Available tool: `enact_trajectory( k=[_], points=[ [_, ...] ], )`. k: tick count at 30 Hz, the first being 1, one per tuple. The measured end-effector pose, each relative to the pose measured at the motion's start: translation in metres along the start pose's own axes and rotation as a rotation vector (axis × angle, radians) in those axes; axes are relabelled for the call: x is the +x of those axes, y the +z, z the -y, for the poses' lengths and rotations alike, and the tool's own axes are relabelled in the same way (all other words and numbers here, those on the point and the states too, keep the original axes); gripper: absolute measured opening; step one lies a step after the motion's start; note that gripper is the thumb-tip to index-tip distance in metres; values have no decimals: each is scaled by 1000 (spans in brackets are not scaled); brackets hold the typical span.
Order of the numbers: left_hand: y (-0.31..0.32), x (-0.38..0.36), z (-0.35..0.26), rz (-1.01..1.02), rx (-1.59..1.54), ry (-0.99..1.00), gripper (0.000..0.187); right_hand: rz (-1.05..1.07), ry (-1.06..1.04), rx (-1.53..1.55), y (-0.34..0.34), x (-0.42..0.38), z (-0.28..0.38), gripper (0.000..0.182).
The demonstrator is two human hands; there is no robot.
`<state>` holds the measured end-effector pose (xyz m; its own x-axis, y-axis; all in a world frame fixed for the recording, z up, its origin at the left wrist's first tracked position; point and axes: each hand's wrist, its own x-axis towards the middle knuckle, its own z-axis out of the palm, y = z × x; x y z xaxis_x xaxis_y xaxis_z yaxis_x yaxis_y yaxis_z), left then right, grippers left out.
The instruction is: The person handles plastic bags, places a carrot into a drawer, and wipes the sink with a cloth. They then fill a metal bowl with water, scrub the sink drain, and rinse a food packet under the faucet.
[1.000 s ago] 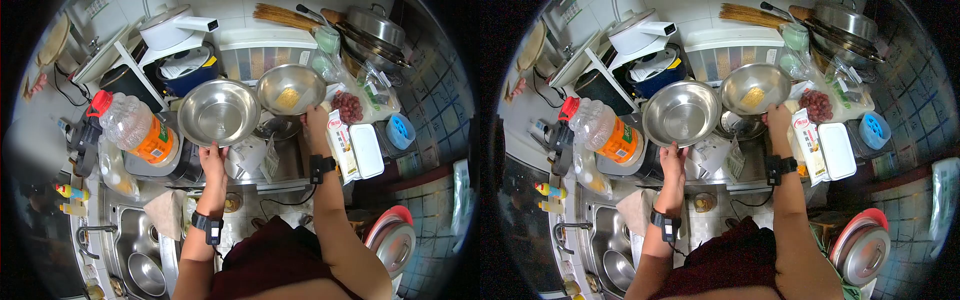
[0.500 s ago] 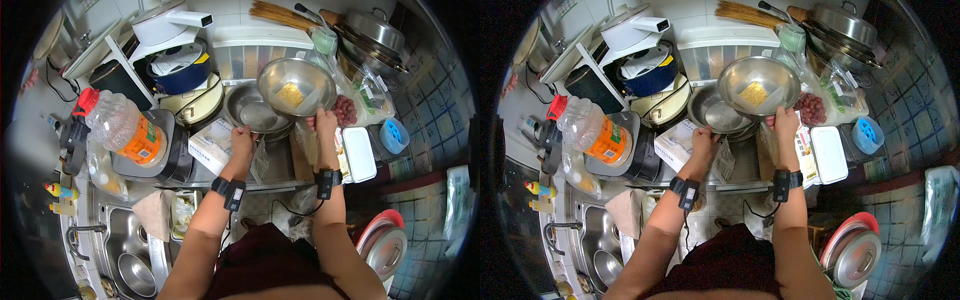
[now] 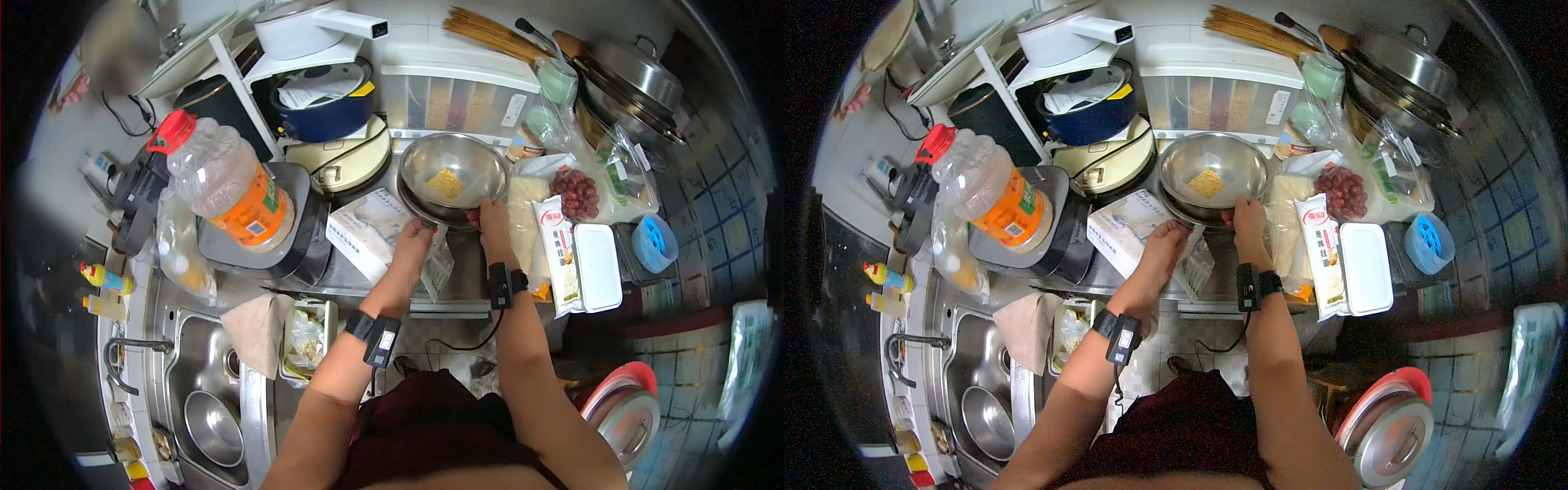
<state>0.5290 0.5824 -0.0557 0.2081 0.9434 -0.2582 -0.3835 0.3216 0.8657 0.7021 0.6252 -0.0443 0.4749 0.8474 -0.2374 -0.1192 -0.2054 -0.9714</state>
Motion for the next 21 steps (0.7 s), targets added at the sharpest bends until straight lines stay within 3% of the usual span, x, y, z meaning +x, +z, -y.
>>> enact_trajectory(
  k=[7,12,15,19,21],
  points=[
    [-20,-54,-8,-166,-170,-52,21,53,38,-15,1,10,-34,39],
    [-35,-91,-23,-125,-184,-63,22,163,247,-149,-12,-10,-20,43],
    [-45,-110,-27,-143,-226,-59,21,197,210,-138,-13,-30,-27,45],
    [-68,-145,-28,-204,-258,-47,19,310,64,34,17,-99,-36,40],
    [-84,-163,-24,-237,-289,-37,17,512,47,-35,42,-164,-19,35]
  ],
)
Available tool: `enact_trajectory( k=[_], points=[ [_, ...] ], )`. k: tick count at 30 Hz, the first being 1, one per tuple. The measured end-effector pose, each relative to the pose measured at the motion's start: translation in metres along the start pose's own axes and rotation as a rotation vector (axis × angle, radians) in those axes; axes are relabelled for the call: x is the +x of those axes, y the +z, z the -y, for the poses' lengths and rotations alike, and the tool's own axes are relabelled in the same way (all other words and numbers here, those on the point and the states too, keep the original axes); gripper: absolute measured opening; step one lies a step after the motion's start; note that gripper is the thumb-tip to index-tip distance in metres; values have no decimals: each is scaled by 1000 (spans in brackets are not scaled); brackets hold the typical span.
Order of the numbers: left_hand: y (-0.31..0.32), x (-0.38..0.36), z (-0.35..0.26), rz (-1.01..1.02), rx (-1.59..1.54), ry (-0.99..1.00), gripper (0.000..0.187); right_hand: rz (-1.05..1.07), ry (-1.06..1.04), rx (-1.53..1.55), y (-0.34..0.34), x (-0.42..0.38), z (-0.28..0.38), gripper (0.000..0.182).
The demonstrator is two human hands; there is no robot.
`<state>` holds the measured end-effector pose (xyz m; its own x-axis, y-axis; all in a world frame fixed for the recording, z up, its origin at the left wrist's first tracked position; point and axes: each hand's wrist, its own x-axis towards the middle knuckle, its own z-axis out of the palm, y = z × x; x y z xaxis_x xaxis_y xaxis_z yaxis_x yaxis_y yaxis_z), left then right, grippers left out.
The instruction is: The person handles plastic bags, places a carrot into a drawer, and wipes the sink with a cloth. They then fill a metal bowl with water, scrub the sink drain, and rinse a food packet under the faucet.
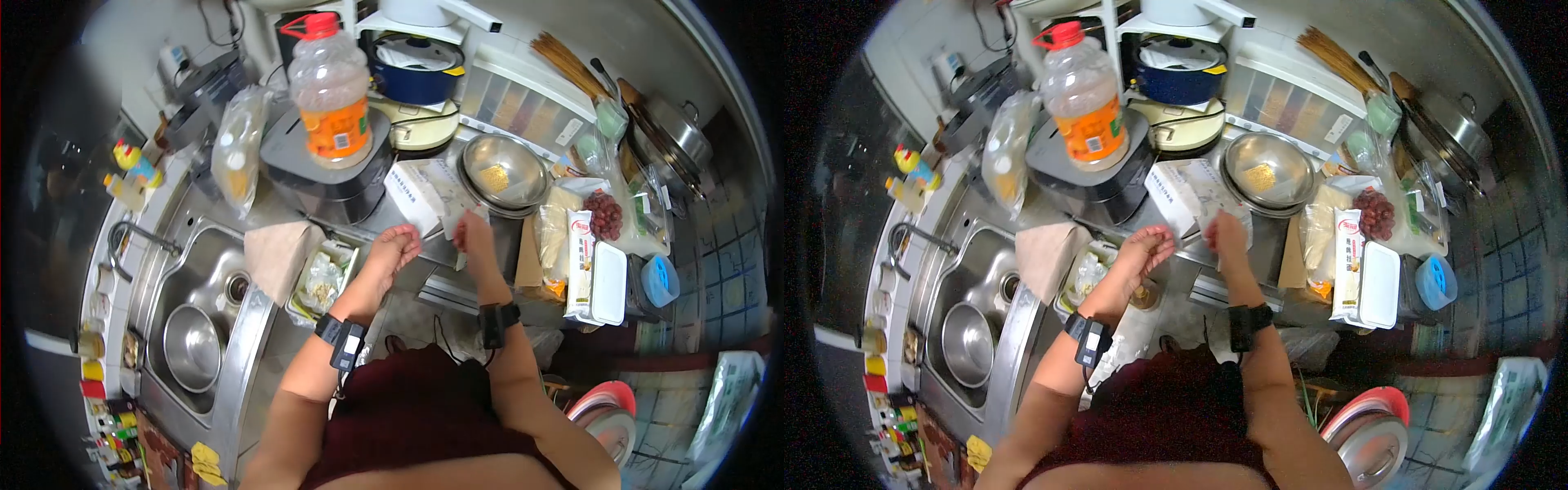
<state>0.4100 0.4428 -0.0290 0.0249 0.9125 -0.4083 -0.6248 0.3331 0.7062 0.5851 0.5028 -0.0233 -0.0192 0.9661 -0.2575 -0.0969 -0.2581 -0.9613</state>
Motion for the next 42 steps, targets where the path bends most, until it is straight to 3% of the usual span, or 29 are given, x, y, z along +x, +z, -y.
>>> enact_trajectory(
  k=[3,6,10,11,15,19,21,23,25,27,28,30,33,38,39,42],
  points=[
    [-28,-31,-7,-54,-24,43,14,273,82,-12,66,-41,-2,32],
    [-68,-67,-14,-56,-24,69,16,486,-12,-67,121,-67,-30,29],
    [-135,-124,-24,-208,-82,132,17,750,44,2,187,-113,-56,23],
    [-165,-149,-25,-231,-99,172,17,838,90,-176,213,-138,-64,23],
    [-229,-212,-20,-384,-160,252,16,975,151,-305,266,-176,-118,17],
    [-279,-258,-4,-480,-214,309,18,1103,233,-356,312,-216,-161,22],
    [-316,-273,7,-484,-262,298,19,1141,132,-534,334,-237,-166,27],
    [-330,-287,10,-550,-273,290,20,1184,182,-397,349,-252,-180,28],
    [-347,-300,10,-609,-267,274,31,1220,-30,-500,368,-259,-203,15],
    [-363,-304,16,-733,-187,312,35,1221,-264,-378,380,-268,-233,46],
    [-384,-305,19,-741,-171,281,37,1121,-466,-626,387,-274,-236,50],
    [-394,-306,19,-837,-162,271,34,1167,-402,-856,395,-282,-228,59],
    [-415,-299,25,-902,47,321,28,1233,-511,-1178,399,-279,-232,65],
    [-462,-265,37,-913,379,308,21,1310,-602,-1371,375,-264,-225,72],
    [-450,-270,30,-841,351,203,18,1324,-627,-1371,373,-264,-225,73],
    [-487,-249,48,-868,566,275,23,1367,-700,-1392,373,-257,-233,79]
  ],
)
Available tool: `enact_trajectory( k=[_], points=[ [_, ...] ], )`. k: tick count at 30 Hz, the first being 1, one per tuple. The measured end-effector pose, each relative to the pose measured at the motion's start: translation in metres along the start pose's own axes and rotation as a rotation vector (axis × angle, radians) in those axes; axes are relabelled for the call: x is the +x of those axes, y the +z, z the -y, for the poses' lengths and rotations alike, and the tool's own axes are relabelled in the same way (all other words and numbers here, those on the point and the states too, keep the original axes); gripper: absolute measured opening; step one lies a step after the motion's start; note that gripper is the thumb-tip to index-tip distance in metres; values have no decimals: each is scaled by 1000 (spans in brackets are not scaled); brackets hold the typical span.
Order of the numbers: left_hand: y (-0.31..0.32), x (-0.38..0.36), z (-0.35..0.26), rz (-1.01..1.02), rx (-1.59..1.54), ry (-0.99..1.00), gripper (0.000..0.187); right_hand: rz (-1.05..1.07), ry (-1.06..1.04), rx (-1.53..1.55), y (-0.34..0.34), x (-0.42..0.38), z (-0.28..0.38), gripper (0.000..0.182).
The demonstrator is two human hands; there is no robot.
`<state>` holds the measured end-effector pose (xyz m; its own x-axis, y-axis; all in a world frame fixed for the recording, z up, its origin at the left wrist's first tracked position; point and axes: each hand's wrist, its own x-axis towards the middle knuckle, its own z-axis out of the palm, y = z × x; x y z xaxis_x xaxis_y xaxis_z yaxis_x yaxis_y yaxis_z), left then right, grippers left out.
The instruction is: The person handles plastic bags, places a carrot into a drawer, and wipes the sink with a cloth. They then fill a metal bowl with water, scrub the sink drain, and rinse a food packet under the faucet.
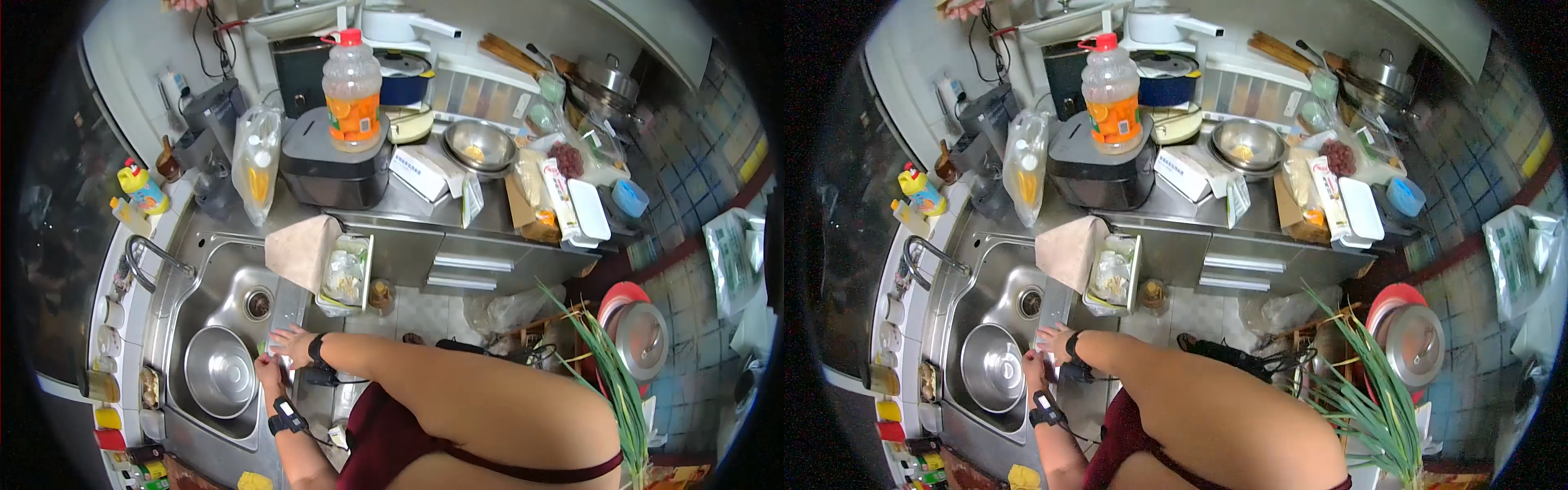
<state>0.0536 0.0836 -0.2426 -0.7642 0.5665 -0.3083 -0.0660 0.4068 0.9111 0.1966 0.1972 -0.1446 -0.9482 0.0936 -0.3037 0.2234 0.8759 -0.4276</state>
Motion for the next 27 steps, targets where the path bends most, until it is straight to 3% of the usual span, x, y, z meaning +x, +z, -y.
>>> enact_trajectory(
  k=[1,5,10,11,12,14,16,18,21,23,26,27],
  points=[
    [-3,9,8,25,-78,-67,33,8,-11,-14,0,2,-4,81],
    [-6,3,-3,82,-53,-119,40,-11,-72,6,17,17,-19,83],
    [11,-4,-23,-75,269,-54,28,87,-132,292,0,20,-37,69],
    [15,-2,-26,-120,357,-21,25,44,-184,325,-9,18,-42,60],
    [25,-8,-42,-96,155,-114,20,-133,-212,586,3,18,-55,50],
    [50,-34,-87,56,-25,-140,21,-328,-143,746,-31,-35,-60,38],
    [94,-43,-101,142,-201,-23,20,-428,-78,829,-47,-78,-83,31],
    [131,-73,-154,351,-218,-159,18,-567,68,844,-43,-114,-123,26],
    [186,-76,-160,603,-153,-136,17,-1047,495,989,-55,-192,-163,17],
    [219,-86,-168,688,-110,-146,17,-1471,756,767,-54,-235,-199,17],
    [268,-94,-170,814,-128,-222,18,-1814,1092,297,-58,-295,-252,25],
    [283,-101,-177,841,-107,-224,18,-1816,1138,198,-62,-308,-265,27]
  ],
)
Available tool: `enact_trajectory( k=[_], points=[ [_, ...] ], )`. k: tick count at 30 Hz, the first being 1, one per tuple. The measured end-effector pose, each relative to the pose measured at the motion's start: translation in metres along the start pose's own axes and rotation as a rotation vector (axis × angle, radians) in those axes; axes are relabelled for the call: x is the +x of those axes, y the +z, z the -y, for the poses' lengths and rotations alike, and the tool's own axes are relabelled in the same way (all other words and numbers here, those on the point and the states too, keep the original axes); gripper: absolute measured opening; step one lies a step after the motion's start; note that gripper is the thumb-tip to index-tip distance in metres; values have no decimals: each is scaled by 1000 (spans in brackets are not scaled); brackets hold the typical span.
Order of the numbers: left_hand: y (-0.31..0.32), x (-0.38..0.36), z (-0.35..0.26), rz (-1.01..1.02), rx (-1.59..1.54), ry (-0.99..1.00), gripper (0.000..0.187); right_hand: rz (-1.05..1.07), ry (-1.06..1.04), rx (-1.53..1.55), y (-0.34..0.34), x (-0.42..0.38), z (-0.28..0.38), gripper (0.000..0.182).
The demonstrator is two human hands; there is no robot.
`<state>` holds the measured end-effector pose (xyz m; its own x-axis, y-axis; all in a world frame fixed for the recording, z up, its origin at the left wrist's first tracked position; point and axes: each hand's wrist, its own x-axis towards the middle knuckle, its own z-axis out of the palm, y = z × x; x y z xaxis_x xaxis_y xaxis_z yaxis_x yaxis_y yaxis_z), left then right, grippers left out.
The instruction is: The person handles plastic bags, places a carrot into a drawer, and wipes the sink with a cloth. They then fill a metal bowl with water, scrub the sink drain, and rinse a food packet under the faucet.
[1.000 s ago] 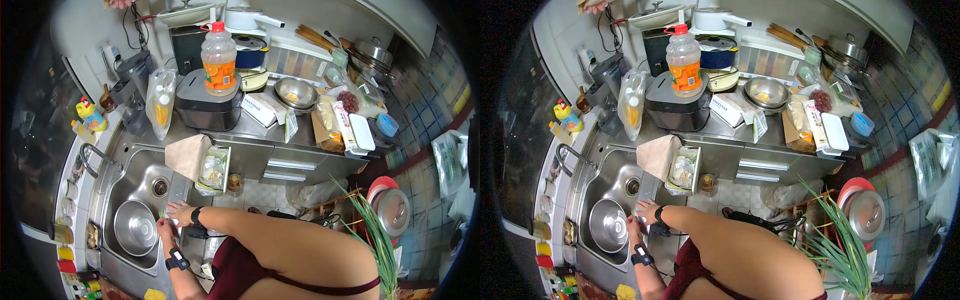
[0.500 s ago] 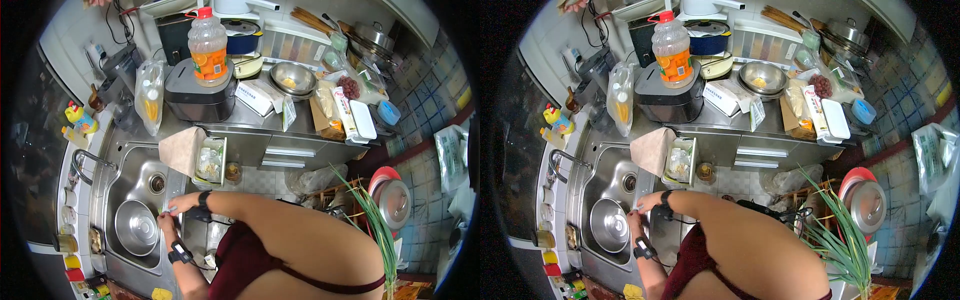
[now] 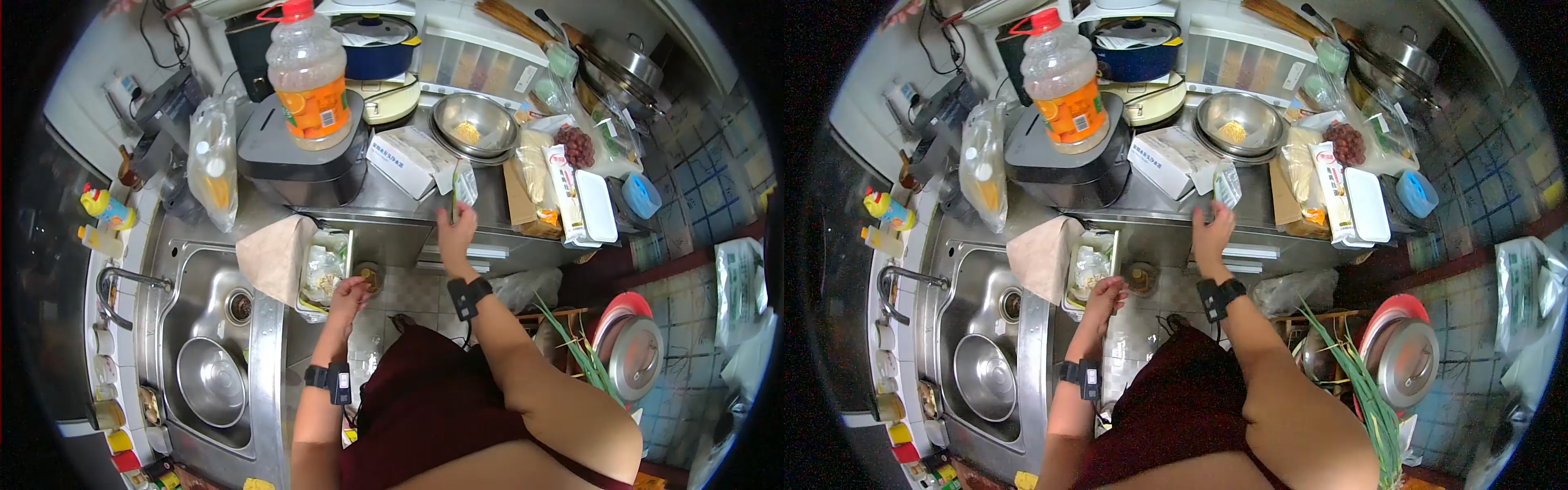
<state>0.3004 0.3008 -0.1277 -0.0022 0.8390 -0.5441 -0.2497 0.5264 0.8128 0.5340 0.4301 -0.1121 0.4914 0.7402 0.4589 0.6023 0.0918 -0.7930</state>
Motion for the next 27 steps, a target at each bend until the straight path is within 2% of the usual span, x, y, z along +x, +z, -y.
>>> enact_trajectory(
  k=[2,5,8,11,12,13,15,19,23,27],
  points=[
    [30,8,-10,48,41,-24,19,-96,-78,-129,-2,28,-11,32],
    [63,26,-14,97,55,-62,20,-50,-71,-102,6,53,-24,29],
    [85,40,-16,162,64,-32,22,-27,-206,-89,14,67,-50,22],
    [97,47,-13,194,68,-9,24,62,208,358,4,73,-63,14],
    [99,48,-12,202,70,1,24,42,202,366,-8,74,-65,15],
    [101,47,-11,211,66,-1,24,28,304,405,-23,75,-56,12],
    [102,40,-15,231,60,2,24,69,346,748,-44,76,-67,10],
    [93,21,-14,278,64,63,25,159,539,874,-100,68,-32,12],
    [85,-6,-18,278,87,131,30,274,600,1006,-138,48,-11,14],
    [87,-32,-21,312,73,198,40,467,561,1172,-159,20,-15,18]
  ],
)
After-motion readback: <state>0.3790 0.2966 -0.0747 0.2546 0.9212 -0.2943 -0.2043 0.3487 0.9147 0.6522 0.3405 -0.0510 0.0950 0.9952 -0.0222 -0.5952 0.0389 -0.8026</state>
